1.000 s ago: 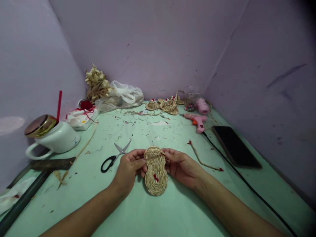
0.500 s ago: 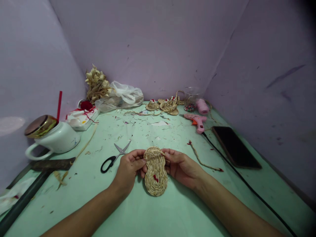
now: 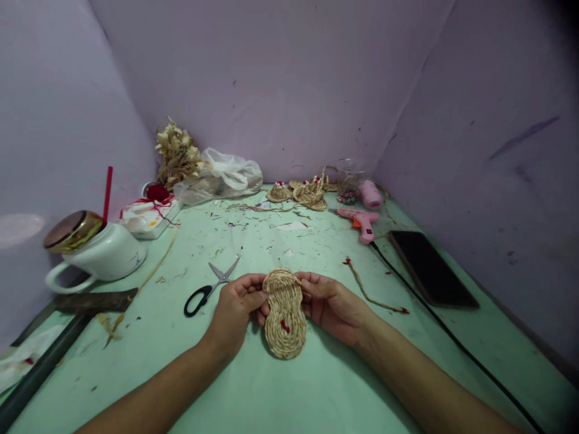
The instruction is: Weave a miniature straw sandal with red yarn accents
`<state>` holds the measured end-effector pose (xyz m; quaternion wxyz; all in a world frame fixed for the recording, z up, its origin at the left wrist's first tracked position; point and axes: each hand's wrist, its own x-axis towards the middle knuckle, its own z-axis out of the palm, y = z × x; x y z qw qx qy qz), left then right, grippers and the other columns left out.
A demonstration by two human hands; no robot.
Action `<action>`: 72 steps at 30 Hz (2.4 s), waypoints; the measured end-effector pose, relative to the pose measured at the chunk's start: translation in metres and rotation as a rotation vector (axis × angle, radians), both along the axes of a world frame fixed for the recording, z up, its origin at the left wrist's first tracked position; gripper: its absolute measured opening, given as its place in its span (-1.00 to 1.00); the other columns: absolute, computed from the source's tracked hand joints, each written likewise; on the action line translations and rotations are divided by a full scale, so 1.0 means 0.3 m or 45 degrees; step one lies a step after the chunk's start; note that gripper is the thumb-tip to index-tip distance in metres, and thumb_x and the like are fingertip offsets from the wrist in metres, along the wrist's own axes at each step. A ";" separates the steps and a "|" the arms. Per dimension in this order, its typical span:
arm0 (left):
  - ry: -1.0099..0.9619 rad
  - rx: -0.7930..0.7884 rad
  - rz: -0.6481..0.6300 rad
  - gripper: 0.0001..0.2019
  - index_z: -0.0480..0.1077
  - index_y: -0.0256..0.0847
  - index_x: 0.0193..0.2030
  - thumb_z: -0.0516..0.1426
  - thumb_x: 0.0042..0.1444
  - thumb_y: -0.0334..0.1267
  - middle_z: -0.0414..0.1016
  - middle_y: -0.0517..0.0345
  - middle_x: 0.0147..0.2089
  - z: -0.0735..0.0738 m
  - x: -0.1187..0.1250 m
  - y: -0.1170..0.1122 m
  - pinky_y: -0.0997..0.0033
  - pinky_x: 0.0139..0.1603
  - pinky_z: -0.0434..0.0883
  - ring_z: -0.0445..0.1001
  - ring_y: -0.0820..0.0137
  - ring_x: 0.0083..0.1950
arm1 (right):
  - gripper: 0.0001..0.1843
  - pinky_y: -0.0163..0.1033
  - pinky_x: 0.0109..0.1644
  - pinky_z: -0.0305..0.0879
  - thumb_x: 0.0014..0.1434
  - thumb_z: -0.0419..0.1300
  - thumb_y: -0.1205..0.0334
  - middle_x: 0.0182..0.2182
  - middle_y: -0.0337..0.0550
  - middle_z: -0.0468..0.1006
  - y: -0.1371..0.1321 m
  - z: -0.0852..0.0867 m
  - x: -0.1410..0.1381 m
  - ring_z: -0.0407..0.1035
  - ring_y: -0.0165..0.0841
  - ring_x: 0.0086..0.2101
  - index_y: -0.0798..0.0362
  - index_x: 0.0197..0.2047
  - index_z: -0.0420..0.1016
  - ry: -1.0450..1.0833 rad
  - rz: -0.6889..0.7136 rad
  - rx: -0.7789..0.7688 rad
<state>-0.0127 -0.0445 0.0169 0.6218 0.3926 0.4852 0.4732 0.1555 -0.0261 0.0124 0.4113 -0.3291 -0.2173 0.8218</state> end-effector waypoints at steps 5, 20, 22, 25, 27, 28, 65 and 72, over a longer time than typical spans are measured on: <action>-0.031 -0.007 -0.010 -0.76 0.35 -0.37 -0.26 0.12 -0.15 -0.40 0.35 0.22 -0.64 0.001 -0.001 -0.001 0.57 -0.65 0.19 0.25 0.55 -0.66 | -0.85 -0.29 -0.31 0.22 -0.12 0.24 0.38 -0.48 -0.14 0.51 -0.002 0.003 -0.002 0.35 -0.41 -0.45 0.17 -0.37 0.47 -0.014 -0.004 0.039; -0.002 -0.036 0.003 -0.84 0.31 -0.32 -0.34 0.12 -0.15 -0.39 0.33 0.26 -0.66 0.003 0.002 0.001 0.60 -0.67 0.14 0.22 0.58 -0.69 | -0.83 -0.28 -0.37 0.31 -0.16 0.31 0.30 -0.57 -0.16 0.47 0.002 0.028 0.013 0.38 -0.42 -0.51 0.16 -0.49 0.39 -0.388 -0.075 0.083; -0.006 -0.043 0.022 -0.84 0.30 -0.32 -0.34 0.12 -0.15 -0.39 0.33 0.27 -0.67 0.006 0.003 0.001 0.60 -0.67 0.14 0.22 0.58 -0.69 | -0.82 -0.26 -0.36 0.32 -0.18 0.31 0.29 -0.58 -0.16 0.47 0.002 0.034 0.018 0.38 -0.41 -0.52 0.16 -0.51 0.39 -0.430 -0.043 0.090; -0.012 -0.051 0.018 -0.84 0.31 -0.32 -0.34 0.12 -0.15 -0.39 0.33 0.27 -0.67 0.009 0.003 0.003 0.60 -0.67 0.14 0.22 0.58 -0.69 | -0.80 -0.23 -0.36 0.32 -0.19 0.33 0.27 -0.58 -0.16 0.48 0.000 0.042 0.024 0.37 -0.42 -0.53 0.16 -0.52 0.39 -0.499 -0.006 0.110; -0.016 -0.048 0.012 -0.84 0.30 -0.31 -0.34 0.12 -0.15 -0.39 0.34 0.26 -0.66 0.010 0.003 0.004 0.60 -0.67 0.14 0.22 0.58 -0.69 | -0.79 -0.23 -0.37 0.32 -0.20 0.33 0.26 -0.59 -0.17 0.47 -0.002 0.044 0.024 0.36 -0.42 -0.54 0.16 -0.52 0.39 -0.515 0.003 0.115; -0.016 -0.045 0.008 -0.84 0.30 -0.31 -0.34 0.12 -0.15 -0.39 0.34 0.26 -0.66 0.010 0.002 0.004 0.60 -0.67 0.14 0.22 0.58 -0.68 | -0.79 -0.23 -0.37 0.32 -0.21 0.33 0.26 -0.60 -0.18 0.46 -0.003 0.043 0.022 0.36 -0.43 -0.55 0.15 -0.53 0.38 -0.514 0.003 0.115; 0.151 -0.036 0.050 -0.66 0.36 -0.37 -0.17 0.14 -0.17 -0.37 0.25 0.32 -0.68 0.012 -0.009 0.000 0.64 -0.77 0.03 0.12 0.62 -0.70 | -0.81 -0.26 -0.30 0.29 -0.08 0.26 0.30 -0.48 -0.04 0.54 -0.010 0.032 0.011 0.39 -0.39 -0.48 0.21 -0.35 0.50 -0.403 0.063 0.173; 0.194 0.004 -0.010 -0.67 0.35 -0.37 -0.19 0.15 -0.18 -0.34 0.27 0.30 -0.67 0.012 -0.009 0.001 0.62 -0.74 0.07 0.14 0.61 -0.70 | -0.86 -0.26 -0.31 0.28 -0.10 0.27 0.31 -0.49 -0.04 0.54 -0.010 0.031 0.008 0.39 -0.39 -0.47 0.20 -0.42 0.48 -0.406 0.032 0.147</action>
